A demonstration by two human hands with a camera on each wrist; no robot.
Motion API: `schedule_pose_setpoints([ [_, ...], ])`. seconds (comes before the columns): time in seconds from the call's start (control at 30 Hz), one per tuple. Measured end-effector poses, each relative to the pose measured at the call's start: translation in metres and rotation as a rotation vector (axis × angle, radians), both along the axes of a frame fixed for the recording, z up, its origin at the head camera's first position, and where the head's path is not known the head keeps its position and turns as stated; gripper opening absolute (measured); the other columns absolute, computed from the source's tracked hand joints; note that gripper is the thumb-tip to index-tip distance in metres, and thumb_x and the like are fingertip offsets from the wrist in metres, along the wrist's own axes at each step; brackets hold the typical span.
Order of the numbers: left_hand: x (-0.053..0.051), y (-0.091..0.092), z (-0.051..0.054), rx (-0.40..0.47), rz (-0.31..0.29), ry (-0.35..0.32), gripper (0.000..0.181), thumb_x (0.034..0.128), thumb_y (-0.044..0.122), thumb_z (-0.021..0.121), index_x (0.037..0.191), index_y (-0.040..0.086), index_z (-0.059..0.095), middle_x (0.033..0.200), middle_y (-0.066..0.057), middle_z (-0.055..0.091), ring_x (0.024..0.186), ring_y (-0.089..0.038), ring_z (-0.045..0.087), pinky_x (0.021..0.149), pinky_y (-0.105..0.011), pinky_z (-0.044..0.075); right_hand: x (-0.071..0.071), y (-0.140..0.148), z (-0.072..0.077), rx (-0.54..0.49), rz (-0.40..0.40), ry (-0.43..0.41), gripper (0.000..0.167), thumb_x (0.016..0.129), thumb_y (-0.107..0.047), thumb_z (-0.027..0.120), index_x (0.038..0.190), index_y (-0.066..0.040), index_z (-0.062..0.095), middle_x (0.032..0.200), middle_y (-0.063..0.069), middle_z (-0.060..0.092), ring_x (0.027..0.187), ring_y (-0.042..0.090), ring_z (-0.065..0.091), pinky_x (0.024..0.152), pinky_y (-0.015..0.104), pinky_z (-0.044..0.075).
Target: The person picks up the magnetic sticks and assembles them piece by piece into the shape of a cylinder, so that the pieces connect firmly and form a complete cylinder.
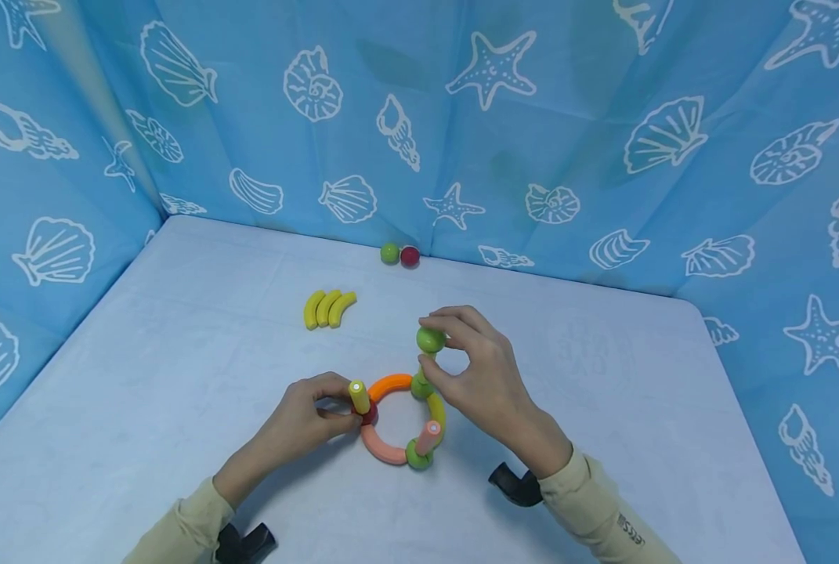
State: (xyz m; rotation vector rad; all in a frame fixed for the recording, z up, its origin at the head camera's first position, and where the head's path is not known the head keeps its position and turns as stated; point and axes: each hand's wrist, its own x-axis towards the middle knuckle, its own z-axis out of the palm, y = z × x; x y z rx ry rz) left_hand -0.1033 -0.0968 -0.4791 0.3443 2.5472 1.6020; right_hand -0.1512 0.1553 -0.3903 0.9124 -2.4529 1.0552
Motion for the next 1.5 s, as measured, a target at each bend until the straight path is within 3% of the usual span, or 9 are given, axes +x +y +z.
schedule_pose_setpoints([
  [0.87,0.001,0.000,0.001,0.011,-0.004,-0.019,0.022,0.0835,0.004,0.080,0.102,0.015,0.076,0.101,0.005,0.066,0.096,-0.015,0.064,0.080,-0.026,0.057,0.002,0.018,0.003,-0.032,-0.034,0.013,0.049,0.079,-0.006,0.083,0.125,-0.010,0.067,0.122,0.002,0.064,0.111,0.017,0.062,0.079,0.033,0.058],
  [1.27,0.001,0.000,-0.001,0.011,-0.004,-0.020,0.022,0.0829,0.004,0.080,0.102,0.016,0.076,0.101,0.005,0.067,0.096,-0.015,0.064,0.081,-0.027,0.057,-0.010,0.032,-0.008,-0.081,-0.081,0.038,0.040,0.082,0.007,0.071,0.120,-0.005,0.067,0.120,0.005,0.066,0.111,0.021,0.062,0.080,0.024,0.056],
  [1.5,0.000,0.000,0.000,0.013,-0.008,-0.010,0.022,0.0830,0.004,0.080,0.102,0.015,0.076,0.102,0.004,0.066,0.095,-0.015,0.064,0.080,-0.026,0.057,-0.021,0.035,-0.014,-0.070,-0.133,0.024,0.037,0.084,0.005,0.071,0.120,-0.005,0.067,0.118,0.004,0.067,0.108,0.019,0.064,0.080,0.020,0.055],
])
